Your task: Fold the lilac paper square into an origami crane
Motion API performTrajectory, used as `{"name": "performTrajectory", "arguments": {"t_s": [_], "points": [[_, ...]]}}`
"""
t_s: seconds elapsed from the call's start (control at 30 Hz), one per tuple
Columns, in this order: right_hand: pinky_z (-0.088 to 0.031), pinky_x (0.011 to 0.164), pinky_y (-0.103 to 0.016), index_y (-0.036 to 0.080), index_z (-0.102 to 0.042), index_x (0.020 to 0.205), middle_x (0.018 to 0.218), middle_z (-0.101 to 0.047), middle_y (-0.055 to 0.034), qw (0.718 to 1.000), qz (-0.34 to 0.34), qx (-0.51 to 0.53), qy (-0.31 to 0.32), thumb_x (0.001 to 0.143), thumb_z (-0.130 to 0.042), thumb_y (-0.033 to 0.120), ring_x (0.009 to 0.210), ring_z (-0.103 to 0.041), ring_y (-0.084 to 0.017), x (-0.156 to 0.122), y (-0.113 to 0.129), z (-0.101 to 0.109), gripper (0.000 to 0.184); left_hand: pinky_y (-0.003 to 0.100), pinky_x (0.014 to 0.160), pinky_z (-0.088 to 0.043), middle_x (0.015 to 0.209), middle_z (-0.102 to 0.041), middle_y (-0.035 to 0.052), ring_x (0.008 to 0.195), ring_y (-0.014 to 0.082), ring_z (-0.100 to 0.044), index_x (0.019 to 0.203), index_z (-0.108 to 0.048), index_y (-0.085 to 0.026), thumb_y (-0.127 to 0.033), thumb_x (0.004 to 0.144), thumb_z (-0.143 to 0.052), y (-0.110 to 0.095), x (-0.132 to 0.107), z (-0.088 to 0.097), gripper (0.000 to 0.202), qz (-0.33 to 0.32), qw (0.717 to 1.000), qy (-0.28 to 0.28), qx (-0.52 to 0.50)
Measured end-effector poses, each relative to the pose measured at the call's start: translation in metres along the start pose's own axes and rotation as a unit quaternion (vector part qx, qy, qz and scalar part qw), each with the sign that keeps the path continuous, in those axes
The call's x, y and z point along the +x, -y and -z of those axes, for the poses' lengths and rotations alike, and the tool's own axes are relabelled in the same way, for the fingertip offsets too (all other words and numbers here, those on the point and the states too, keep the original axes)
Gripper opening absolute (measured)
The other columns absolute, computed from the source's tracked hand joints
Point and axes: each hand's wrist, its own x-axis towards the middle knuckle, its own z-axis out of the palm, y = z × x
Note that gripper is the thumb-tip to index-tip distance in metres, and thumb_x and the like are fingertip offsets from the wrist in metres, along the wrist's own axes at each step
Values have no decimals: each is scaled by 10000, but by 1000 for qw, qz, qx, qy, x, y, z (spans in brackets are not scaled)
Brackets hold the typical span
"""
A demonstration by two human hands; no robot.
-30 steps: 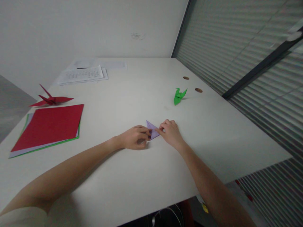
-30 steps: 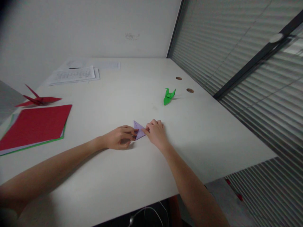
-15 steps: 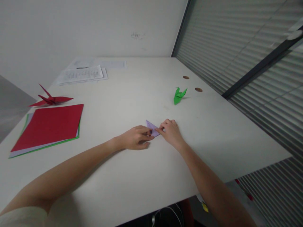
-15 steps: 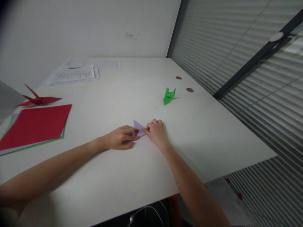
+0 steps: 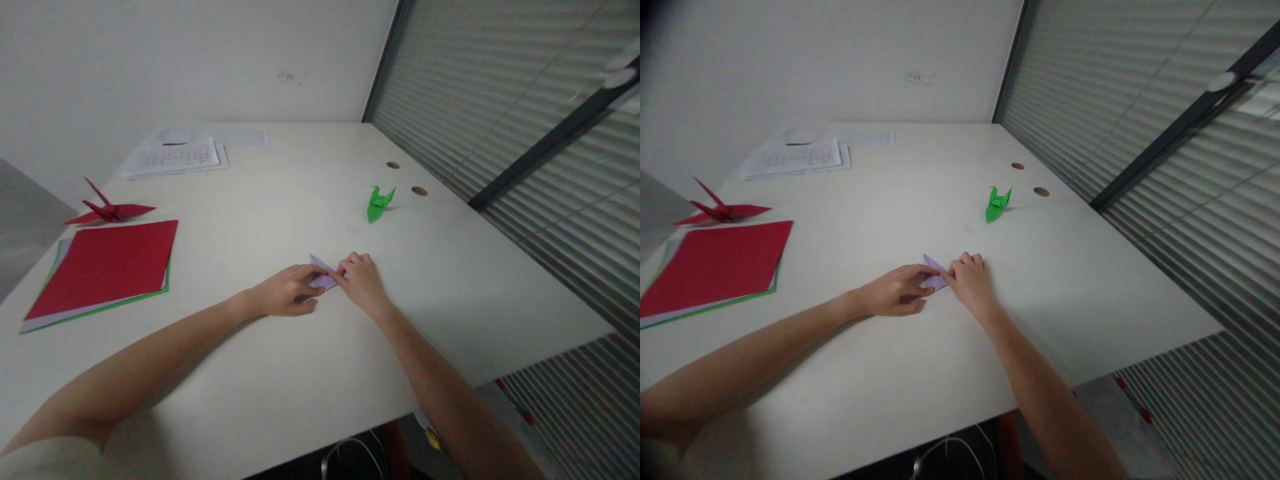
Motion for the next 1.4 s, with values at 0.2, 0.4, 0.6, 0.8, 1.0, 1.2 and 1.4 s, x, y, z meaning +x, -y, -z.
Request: {"name": "performTrajectory", "arguments": {"t_s": [0.2,0.4,0.6,0.8,1.0,1.2,1.4], "points": [[-375,776,-378,202,-671,752,913,-629,-97,1000,-9,10,-1,943,-477,490,928,-498,-271,0,-2,-2,396,511,1067,-404,1364,-552,188,1287,302,-511,1065,-661,-151,-294,844,-592,-1,1,1,272,7,999,32,41],[-394,903,-362,211,-677,752,868,-623,-53,988,12,150,25,875,-627,430,900,-532,-216,4,-19,0,256,493,1083,-404,1377,-541,189,1296,293,-507,1115,-627,-153,-320,869,-570,0,-1,0,303,7,998,45,54],[-399,926,-397,227,-695,755,929,-612,-65,992,-1,128,12,865,-636,422,951,-523,-238,2,-18,-6,231,502,1073,-429,1396,-517,185,1275,286,-518,1128,-587,-151,-308,901,-516,0,-2,0,285,-13,997,35,63],[-396,871,-410,232,-702,741,969,-615,-78,995,-33,91,8,868,-617,457,974,-511,-264,1,-13,-5,272,480,1061,-445,1380,-524,178,1220,280,-557,1095,-595,-149,-308,888,-534,-2,0,1,268,-5,997,35,72],[-392,852,-405,231,-698,739,973,-624,-80,996,-41,72,12,872,-612,458,974,-511,-265,0,-9,-1,277,483,1085,-415,1380,-533,192,1260,285,-535,1154,-575,-138,-328,904,-510,-2,0,0,321,0,995,49,89],[-392,838,-417,240,-698,729,968,-621,-83,996,-40,73,9,872,-591,508,975,-512,-276,1,-9,-1,322,498,1081,-397,1399,-503,195,1277,304,-512,1389,-452,-161,-343,920,-473,-3,-1,-3,504,-4,991,60,121],[-388,854,-420,238,-690,715,963,-628,-77,995,-48,89,10,865,-596,517,979,-506,-281,1,-9,-2,330,478,1057,-412,1377,-510,184,1221,302,-537,1361,-506,-169,-378,920,-467,-2,0,-2,490,-5,989,59,136]]}}
